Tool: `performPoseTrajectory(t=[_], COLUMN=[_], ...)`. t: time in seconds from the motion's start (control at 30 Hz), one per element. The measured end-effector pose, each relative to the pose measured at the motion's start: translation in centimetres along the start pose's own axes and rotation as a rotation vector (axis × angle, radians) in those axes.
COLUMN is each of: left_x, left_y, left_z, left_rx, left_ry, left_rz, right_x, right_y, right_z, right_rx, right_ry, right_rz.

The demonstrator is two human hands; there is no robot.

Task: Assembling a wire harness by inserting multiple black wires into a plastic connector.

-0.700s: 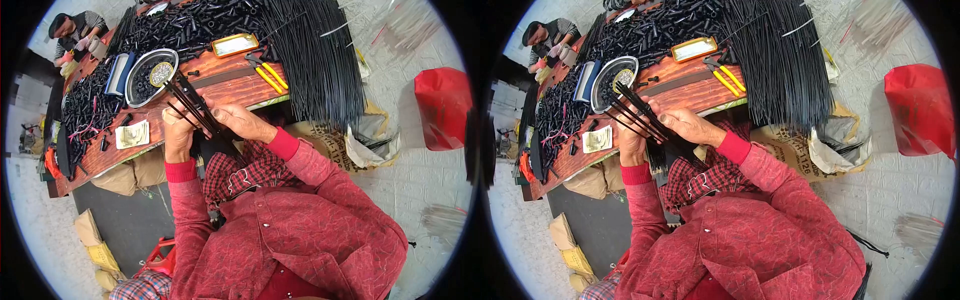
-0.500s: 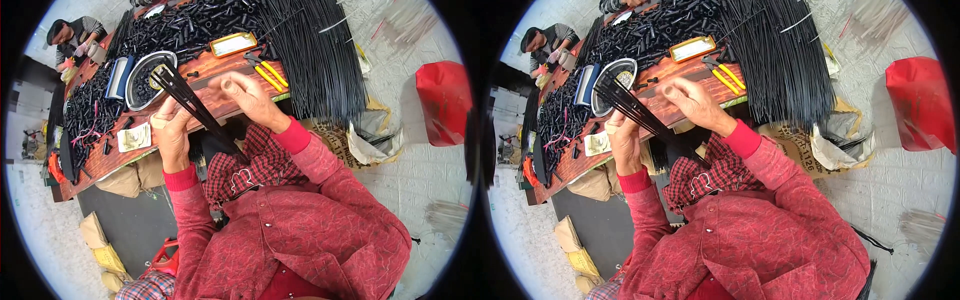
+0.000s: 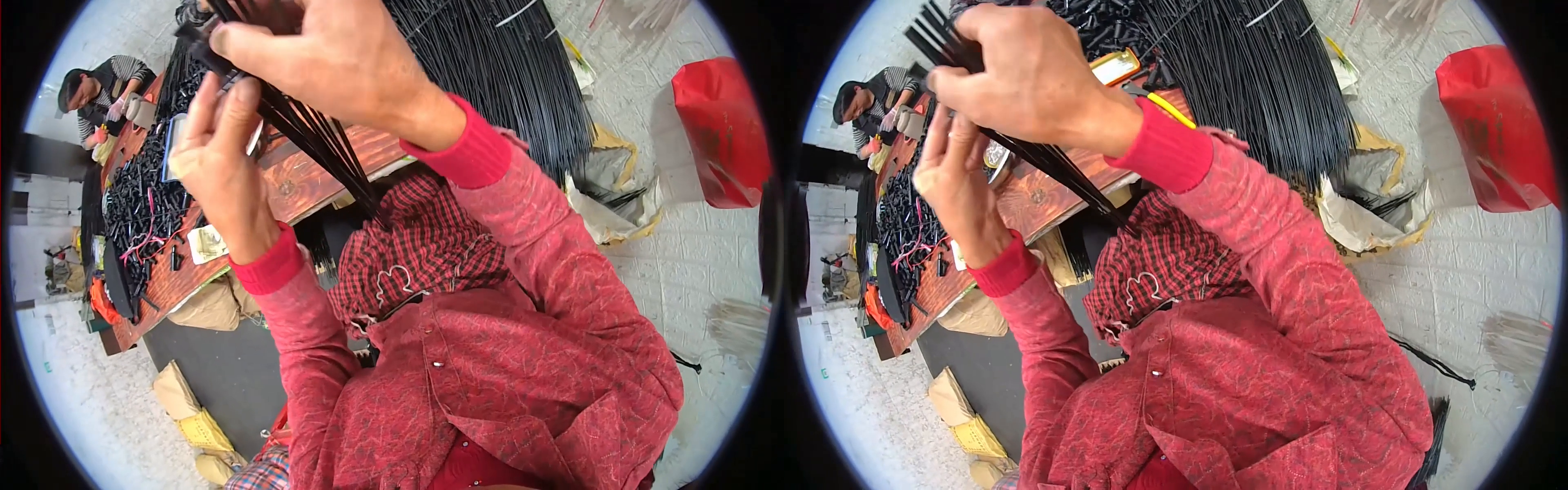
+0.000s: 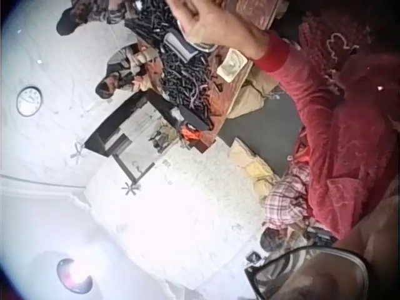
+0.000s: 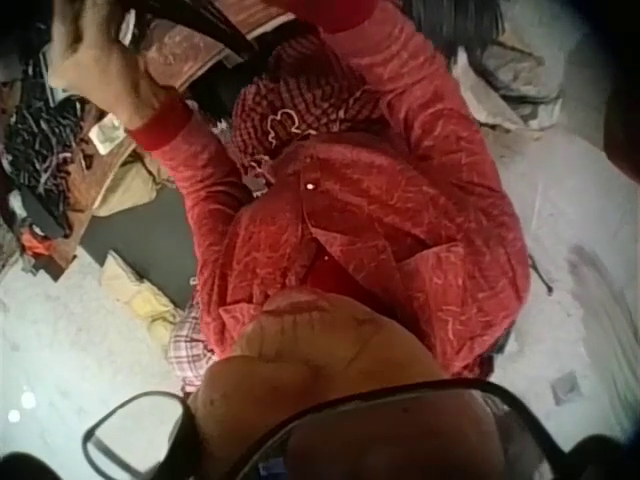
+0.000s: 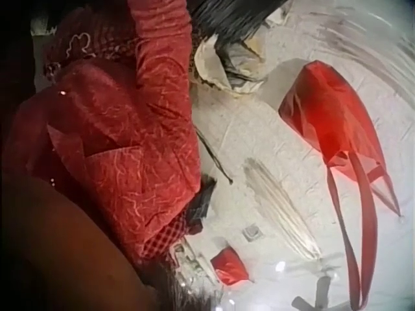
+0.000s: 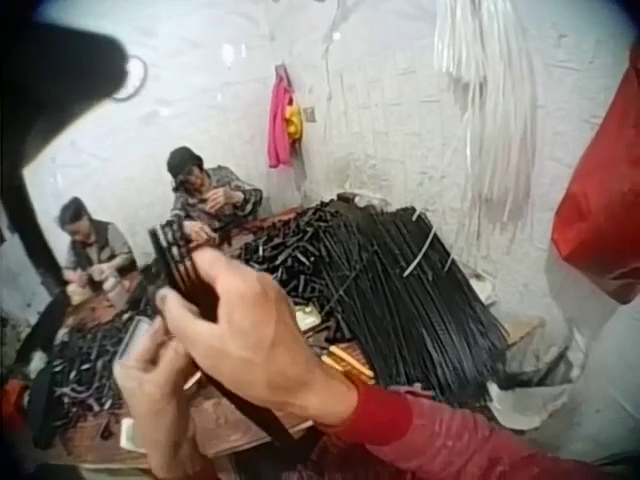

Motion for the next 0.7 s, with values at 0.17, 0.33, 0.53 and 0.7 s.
performPoseTrajectory(t=[0.17, 0.33, 0.53, 0.7], left_x=[1.3, 3.2, 0.4, -1.9], left_y=[-0.3, -0.6, -1.3, -1.2], left_z=[-4.3, -14.0, -19.5, -19.5], left_rx=[-0.096, -0.108, 0.016, 0.141], left_ry=[-0.079, -0.044, -0.257, -0.493], left_rz=[-0.017, -0.092, -0.025, -0.060], right_x=[-1.2, -12.1, -14.6, -10.2], right_y=[-2.0, -18.0, -37.7, -37.6], right_z=[0.1, 3.2, 5.3, 3.4], right_rx=[0.183, 0.698, 1.260, 1.684], right_ry=[0.407, 0.614, 0.013, 0.400], right_rz=[0.114, 0.544, 0.564, 0.545])
Point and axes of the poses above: each hand's wrist, its own y-axis towards the middle knuckle, its own z-axis out of the palm, x = y × z, the point moved 6 cm from there along y, towards the middle knuckle, and after that the axes turned 3 degrees about -y, right-handed, at the moved point
